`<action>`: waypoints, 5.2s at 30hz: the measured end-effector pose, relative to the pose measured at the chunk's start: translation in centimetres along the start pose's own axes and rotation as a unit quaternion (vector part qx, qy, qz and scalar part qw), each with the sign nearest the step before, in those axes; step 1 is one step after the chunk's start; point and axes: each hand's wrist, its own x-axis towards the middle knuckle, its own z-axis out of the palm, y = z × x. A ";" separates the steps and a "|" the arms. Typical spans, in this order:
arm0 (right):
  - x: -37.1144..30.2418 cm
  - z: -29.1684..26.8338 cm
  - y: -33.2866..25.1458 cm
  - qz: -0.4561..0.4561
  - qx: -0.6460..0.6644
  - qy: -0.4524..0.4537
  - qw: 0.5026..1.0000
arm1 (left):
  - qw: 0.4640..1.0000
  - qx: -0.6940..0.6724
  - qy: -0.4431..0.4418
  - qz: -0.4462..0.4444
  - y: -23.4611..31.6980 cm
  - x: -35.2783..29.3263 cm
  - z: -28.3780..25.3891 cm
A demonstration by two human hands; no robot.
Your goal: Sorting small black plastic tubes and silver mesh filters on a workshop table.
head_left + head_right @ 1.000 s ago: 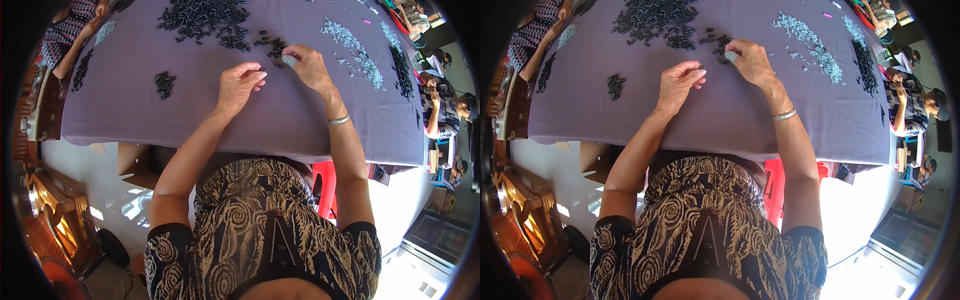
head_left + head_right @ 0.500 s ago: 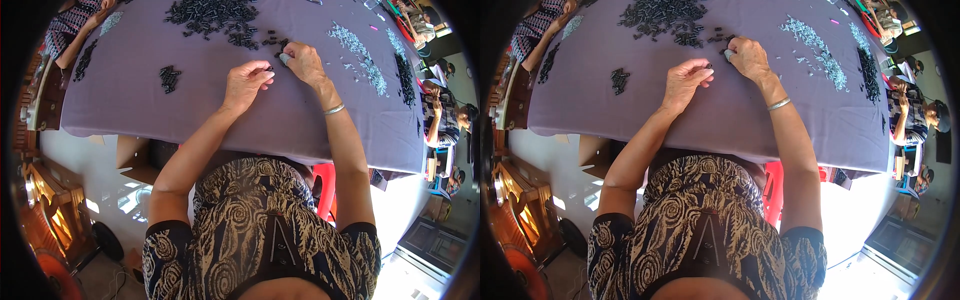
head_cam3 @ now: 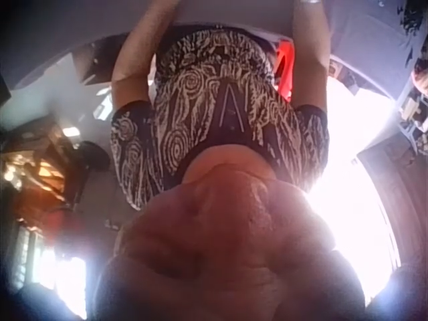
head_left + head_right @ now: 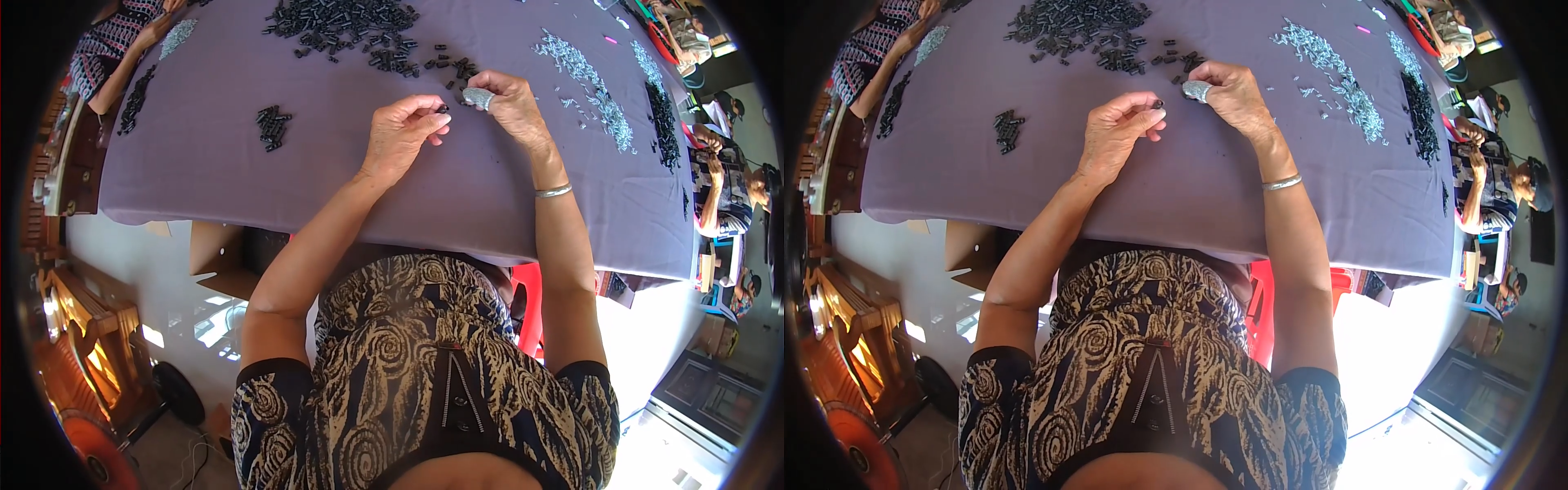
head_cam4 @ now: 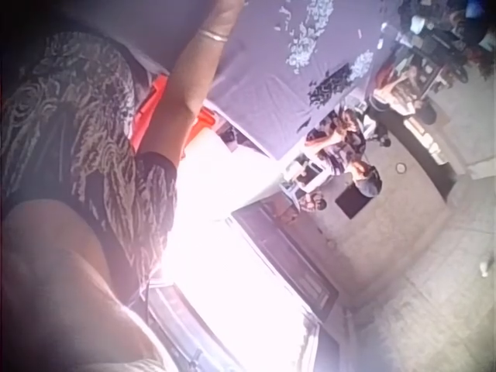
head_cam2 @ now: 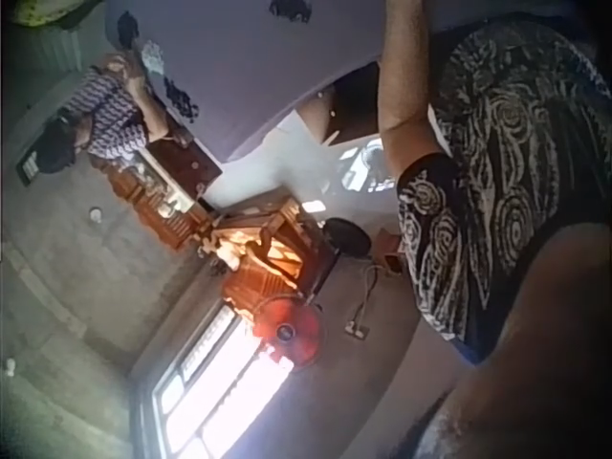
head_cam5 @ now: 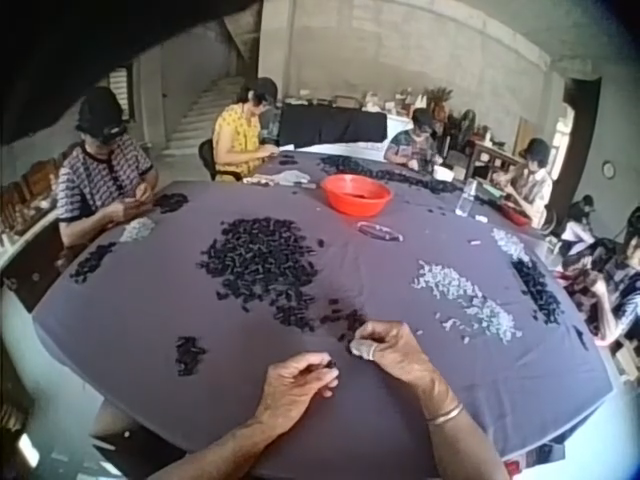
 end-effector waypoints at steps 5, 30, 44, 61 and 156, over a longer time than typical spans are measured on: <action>-1.2 0.4 -2.3 0.050 0.195 -0.071 0.977 | 1.000 -0.007 -0.009 0.007 -0.2 -0.3 0.0; -1.5 1.4 -2.2 0.017 0.201 -0.100 0.974 | 1.000 0.010 -0.001 -0.022 0.2 -0.5 0.3; -1.3 1.7 -1.5 0.097 0.363 -0.148 0.915 | 1.000 0.000 0.017 -0.007 0.1 -0.5 0.3; -2.3 4.0 -1.2 0.188 0.418 -0.199 0.867 | 0.993 -0.016 0.000 0.115 0.1 -0.3 0.4; -5.0 7.1 -4.6 -0.144 -0.005 -0.086 0.986 | 0.628 0.685 -0.101 0.355 1.8 -0.2 -5.7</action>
